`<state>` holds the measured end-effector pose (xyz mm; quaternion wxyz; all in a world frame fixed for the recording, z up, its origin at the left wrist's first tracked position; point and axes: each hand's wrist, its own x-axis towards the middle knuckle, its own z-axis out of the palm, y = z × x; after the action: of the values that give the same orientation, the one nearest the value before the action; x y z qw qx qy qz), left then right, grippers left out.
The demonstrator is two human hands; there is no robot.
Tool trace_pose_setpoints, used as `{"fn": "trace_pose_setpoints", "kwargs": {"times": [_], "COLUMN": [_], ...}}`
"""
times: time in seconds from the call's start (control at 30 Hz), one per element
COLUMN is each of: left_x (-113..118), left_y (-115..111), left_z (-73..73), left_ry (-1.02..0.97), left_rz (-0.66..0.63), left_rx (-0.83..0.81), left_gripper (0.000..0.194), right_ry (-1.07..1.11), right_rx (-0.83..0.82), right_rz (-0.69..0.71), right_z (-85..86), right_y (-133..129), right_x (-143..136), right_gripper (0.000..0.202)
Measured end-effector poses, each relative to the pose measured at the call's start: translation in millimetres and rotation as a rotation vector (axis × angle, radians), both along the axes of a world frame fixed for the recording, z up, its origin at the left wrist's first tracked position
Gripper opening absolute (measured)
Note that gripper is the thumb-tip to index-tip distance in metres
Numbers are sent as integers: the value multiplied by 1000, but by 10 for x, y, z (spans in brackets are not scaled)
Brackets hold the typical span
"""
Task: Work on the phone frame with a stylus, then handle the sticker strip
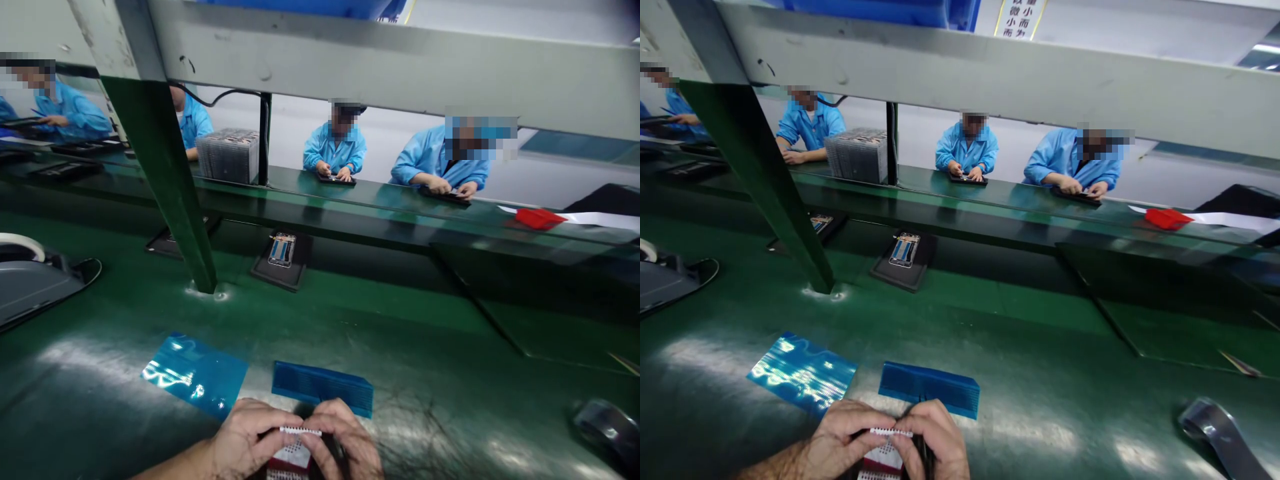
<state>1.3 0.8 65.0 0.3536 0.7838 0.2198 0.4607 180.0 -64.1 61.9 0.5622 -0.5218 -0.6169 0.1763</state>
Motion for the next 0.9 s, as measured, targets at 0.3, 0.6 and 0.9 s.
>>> {"fn": "trace_pose_setpoints", "kwargs": {"times": [0.3,0.6,0.9], "left_x": [-3,22,13], "left_y": [-2,-37,-62], "left_z": [83,142,173], "left_ry": [0,28,3], "left_rz": [5,6,7], "left_rx": [59,67,23], "left_gripper": [27,26,29], "right_ry": [-170,-378,-244], "right_rx": [102,360,257], "right_rz": [10,118,188], "right_z": [129,433,-45], "right_y": [4,88,-44], "right_x": [9,168,160], "right_gripper": [23,10,20]}}
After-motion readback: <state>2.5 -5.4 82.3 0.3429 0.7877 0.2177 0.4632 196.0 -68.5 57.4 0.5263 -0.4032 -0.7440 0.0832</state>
